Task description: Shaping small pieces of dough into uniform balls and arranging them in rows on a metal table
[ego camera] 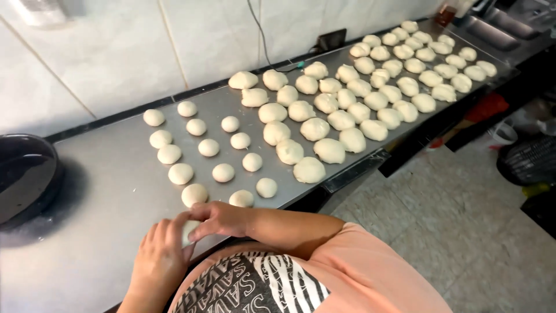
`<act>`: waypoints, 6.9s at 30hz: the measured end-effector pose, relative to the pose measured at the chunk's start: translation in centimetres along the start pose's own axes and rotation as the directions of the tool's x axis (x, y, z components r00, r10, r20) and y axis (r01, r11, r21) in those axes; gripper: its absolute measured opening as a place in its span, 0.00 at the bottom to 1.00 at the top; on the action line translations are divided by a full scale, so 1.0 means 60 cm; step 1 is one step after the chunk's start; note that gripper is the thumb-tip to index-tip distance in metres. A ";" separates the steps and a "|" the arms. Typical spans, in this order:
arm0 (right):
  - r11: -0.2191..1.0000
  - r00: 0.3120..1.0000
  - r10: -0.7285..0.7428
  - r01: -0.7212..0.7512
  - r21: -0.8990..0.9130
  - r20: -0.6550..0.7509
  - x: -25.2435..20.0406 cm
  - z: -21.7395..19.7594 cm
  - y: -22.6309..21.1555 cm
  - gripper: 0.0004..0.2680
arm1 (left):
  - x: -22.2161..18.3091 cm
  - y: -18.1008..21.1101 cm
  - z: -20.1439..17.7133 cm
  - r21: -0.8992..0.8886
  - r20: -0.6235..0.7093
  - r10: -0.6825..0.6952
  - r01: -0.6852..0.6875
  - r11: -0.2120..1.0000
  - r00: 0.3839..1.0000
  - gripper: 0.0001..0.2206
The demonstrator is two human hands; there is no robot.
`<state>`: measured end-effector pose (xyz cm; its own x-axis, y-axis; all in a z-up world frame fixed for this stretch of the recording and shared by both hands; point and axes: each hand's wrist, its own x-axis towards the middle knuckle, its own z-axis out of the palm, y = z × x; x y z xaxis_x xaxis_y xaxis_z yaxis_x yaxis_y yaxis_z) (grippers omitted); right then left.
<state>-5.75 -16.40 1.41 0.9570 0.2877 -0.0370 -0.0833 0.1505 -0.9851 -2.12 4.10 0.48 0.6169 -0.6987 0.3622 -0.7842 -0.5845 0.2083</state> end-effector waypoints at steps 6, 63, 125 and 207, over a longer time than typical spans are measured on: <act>0.936 0.923 -0.116 -0.022 -0.350 -0.367 0.023 -0.011 0.023 0.09 | -0.013 0.009 0.019 -0.137 -0.321 -0.214 0.178 0.974 0.923 0.41; 0.944 0.993 0.059 -0.090 -0.316 -0.105 0.041 0.088 0.076 0.23 | -0.124 -0.050 0.022 -0.105 -0.056 -0.570 0.563 0.820 0.819 0.30; 0.008 0.950 -0.311 0.028 -1.000 0.024 0.467 0.159 0.205 0.20 | -0.305 -0.344 0.063 0.094 -0.647 -0.362 0.542 0.835 0.671 0.09; 0.237 0.988 -0.111 0.129 -0.963 0.105 0.395 0.314 0.145 0.17 | -0.329 -0.378 0.086 0.173 -0.546 -0.402 0.569 0.804 0.735 0.07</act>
<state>10.95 9.56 -4.87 0.9259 0.3669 0.0900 0.3710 -0.8380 -0.4002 3.83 29.04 -16.09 0.7325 -0.0529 0.6787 -0.2680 -0.9389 0.2161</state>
